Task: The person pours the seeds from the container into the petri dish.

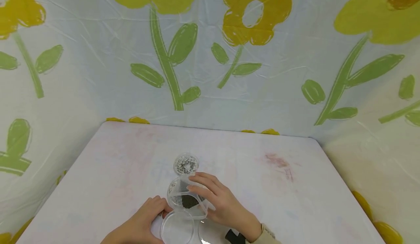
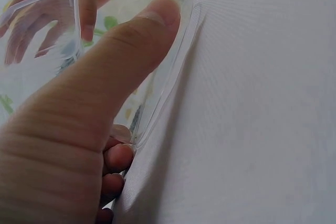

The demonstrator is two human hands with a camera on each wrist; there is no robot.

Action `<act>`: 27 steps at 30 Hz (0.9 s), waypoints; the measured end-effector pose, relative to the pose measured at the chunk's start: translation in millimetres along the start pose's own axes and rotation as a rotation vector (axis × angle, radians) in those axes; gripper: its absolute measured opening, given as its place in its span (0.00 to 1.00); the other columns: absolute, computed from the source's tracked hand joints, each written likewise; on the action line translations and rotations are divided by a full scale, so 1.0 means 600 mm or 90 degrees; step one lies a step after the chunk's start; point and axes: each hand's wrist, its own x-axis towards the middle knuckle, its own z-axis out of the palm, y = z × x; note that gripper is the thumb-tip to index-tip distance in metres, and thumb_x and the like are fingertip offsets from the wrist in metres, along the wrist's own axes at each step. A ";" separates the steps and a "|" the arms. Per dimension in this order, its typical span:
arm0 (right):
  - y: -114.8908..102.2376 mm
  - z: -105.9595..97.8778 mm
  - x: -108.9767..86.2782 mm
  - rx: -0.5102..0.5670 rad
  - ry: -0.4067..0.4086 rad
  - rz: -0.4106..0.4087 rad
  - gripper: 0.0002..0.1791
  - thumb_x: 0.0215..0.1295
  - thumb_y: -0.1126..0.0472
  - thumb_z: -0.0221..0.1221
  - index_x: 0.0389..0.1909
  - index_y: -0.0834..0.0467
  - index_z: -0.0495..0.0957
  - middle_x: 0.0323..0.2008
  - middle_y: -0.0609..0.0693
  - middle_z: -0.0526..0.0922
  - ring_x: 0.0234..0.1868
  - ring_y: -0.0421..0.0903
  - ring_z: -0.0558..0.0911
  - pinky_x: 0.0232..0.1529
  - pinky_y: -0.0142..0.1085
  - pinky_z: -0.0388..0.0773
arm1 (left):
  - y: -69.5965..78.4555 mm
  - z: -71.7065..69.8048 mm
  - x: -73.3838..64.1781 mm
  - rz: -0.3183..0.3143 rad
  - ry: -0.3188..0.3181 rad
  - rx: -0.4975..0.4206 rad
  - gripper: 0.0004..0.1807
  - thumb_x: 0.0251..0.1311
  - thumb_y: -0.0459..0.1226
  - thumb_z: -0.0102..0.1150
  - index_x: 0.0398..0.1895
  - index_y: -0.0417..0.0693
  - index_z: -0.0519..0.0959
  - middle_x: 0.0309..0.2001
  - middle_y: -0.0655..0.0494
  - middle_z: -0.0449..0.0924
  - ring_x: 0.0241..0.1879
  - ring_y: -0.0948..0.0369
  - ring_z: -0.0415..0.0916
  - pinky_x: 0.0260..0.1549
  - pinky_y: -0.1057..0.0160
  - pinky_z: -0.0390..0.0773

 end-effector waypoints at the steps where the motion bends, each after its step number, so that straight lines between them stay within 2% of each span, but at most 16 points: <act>1: 0.000 0.001 0.000 -0.002 0.001 -0.004 0.51 0.23 0.80 0.65 0.63 0.66 0.69 0.64 0.65 0.71 0.66 0.60 0.69 0.63 0.44 0.71 | -0.001 0.000 0.000 0.002 0.001 0.002 0.35 0.39 0.65 0.73 0.47 0.62 0.72 0.37 0.75 0.64 0.37 0.75 0.58 0.37 0.74 0.58; 5: -0.001 0.004 0.000 -0.010 -0.002 -0.017 0.53 0.19 0.81 0.63 0.63 0.65 0.70 0.64 0.65 0.71 0.64 0.62 0.71 0.63 0.43 0.71 | -0.001 0.000 0.002 0.009 -0.004 0.007 0.35 0.40 0.65 0.73 0.48 0.61 0.72 0.38 0.74 0.64 0.38 0.75 0.58 0.38 0.73 0.58; 9: -0.004 0.007 -0.002 -0.025 -0.010 -0.017 0.53 0.20 0.81 0.62 0.64 0.64 0.70 0.64 0.64 0.71 0.64 0.61 0.71 0.63 0.41 0.71 | -0.002 -0.002 0.002 0.018 -0.007 0.008 0.35 0.42 0.64 0.72 0.49 0.60 0.72 0.38 0.74 0.65 0.39 0.75 0.58 0.38 0.73 0.58; 13: -0.006 0.010 -0.004 -0.043 -0.014 -0.019 0.47 0.31 0.81 0.60 0.64 0.63 0.71 0.65 0.63 0.71 0.64 0.61 0.71 0.62 0.41 0.72 | -0.003 -0.003 0.001 0.022 -0.009 0.005 0.34 0.45 0.65 0.70 0.51 0.61 0.72 0.39 0.74 0.66 0.40 0.75 0.59 0.38 0.73 0.59; 16: -0.007 0.012 -0.004 -0.049 -0.012 -0.025 0.37 0.46 0.79 0.51 0.64 0.62 0.71 0.65 0.63 0.70 0.64 0.61 0.72 0.62 0.41 0.72 | -0.004 -0.002 0.001 0.025 -0.012 0.006 0.34 0.46 0.65 0.69 0.52 0.60 0.72 0.40 0.74 0.67 0.40 0.74 0.59 0.38 0.72 0.59; 18: -0.007 0.014 -0.003 -0.058 -0.006 -0.035 0.34 0.51 0.78 0.45 0.63 0.62 0.72 0.64 0.63 0.71 0.63 0.61 0.73 0.61 0.41 0.73 | -0.004 -0.002 0.000 0.024 -0.014 0.009 0.35 0.46 0.66 0.68 0.53 0.61 0.72 0.41 0.73 0.67 0.41 0.74 0.59 0.38 0.72 0.59; 22: -0.006 0.016 0.000 -0.078 0.009 -0.055 0.33 0.55 0.77 0.38 0.61 0.62 0.73 0.63 0.64 0.73 0.61 0.61 0.75 0.62 0.42 0.72 | -0.005 -0.003 -0.001 0.017 -0.021 0.009 0.39 0.47 0.67 0.67 0.58 0.60 0.71 0.42 0.73 0.66 0.41 0.73 0.58 0.37 0.71 0.58; 27: -0.008 0.017 0.001 -0.091 0.013 -0.063 0.31 0.61 0.76 0.34 0.61 0.61 0.74 0.62 0.63 0.74 0.61 0.61 0.75 0.63 0.42 0.71 | -0.005 -0.005 -0.002 0.003 -0.038 -0.004 0.41 0.48 0.67 0.67 0.63 0.61 0.69 0.43 0.72 0.66 0.41 0.73 0.58 0.37 0.70 0.59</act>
